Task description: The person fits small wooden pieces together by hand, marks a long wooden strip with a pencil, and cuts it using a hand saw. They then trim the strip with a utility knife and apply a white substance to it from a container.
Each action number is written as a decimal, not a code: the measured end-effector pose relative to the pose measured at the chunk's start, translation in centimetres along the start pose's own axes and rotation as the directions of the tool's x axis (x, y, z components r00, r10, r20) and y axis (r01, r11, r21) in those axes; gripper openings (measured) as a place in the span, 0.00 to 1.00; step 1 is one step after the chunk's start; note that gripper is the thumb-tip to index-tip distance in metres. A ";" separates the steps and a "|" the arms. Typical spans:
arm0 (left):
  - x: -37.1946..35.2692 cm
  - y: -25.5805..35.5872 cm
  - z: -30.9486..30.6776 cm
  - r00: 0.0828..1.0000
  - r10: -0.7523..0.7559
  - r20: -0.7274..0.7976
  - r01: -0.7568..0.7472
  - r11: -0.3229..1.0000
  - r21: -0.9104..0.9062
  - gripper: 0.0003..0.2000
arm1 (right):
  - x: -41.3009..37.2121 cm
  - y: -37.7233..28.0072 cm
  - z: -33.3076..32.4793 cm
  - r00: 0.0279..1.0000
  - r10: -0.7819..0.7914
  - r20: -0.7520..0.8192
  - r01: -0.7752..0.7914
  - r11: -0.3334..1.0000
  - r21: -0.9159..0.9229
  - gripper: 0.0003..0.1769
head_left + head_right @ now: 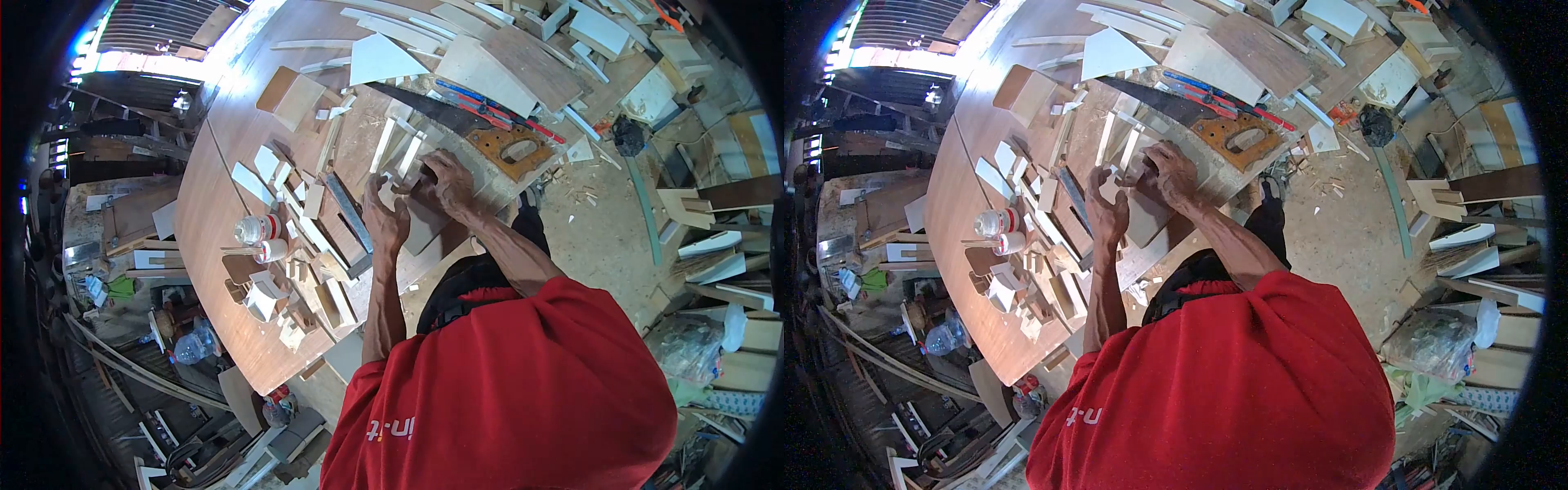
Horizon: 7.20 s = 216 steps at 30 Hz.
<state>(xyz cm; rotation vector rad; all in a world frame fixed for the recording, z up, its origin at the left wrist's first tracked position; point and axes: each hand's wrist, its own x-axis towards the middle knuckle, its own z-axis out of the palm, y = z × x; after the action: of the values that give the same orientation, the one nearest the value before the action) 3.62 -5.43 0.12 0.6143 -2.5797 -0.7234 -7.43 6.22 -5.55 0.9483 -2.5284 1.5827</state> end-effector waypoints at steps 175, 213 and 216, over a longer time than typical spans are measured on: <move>0.8 3.5 0.1 0.976 0.009 -0.218 -0.019 0.999 -0.046 0.12 | -1.1 0.4 -0.7 0.995 -0.095 -0.014 0.095 0.995 -0.014 0.20; 1.4 5.2 -1.5 0.975 0.047 -0.219 -0.055 0.998 -0.028 0.14 | -1.0 0.7 -0.8 0.997 -0.006 0.073 0.005 1.000 0.008 0.16; 1.8 5.8 -3.0 0.967 -0.008 -0.254 -0.027 0.991 -0.133 0.13 | -0.8 0.4 -1.2 0.996 0.010 0.087 -0.008 1.000 -0.027 0.16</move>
<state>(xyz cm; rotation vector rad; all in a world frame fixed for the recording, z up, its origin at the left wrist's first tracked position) 1.73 -3.04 6.17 0.6083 -2.2764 -0.7569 -7.35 7.67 -5.48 1.0263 -2.6069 1.5393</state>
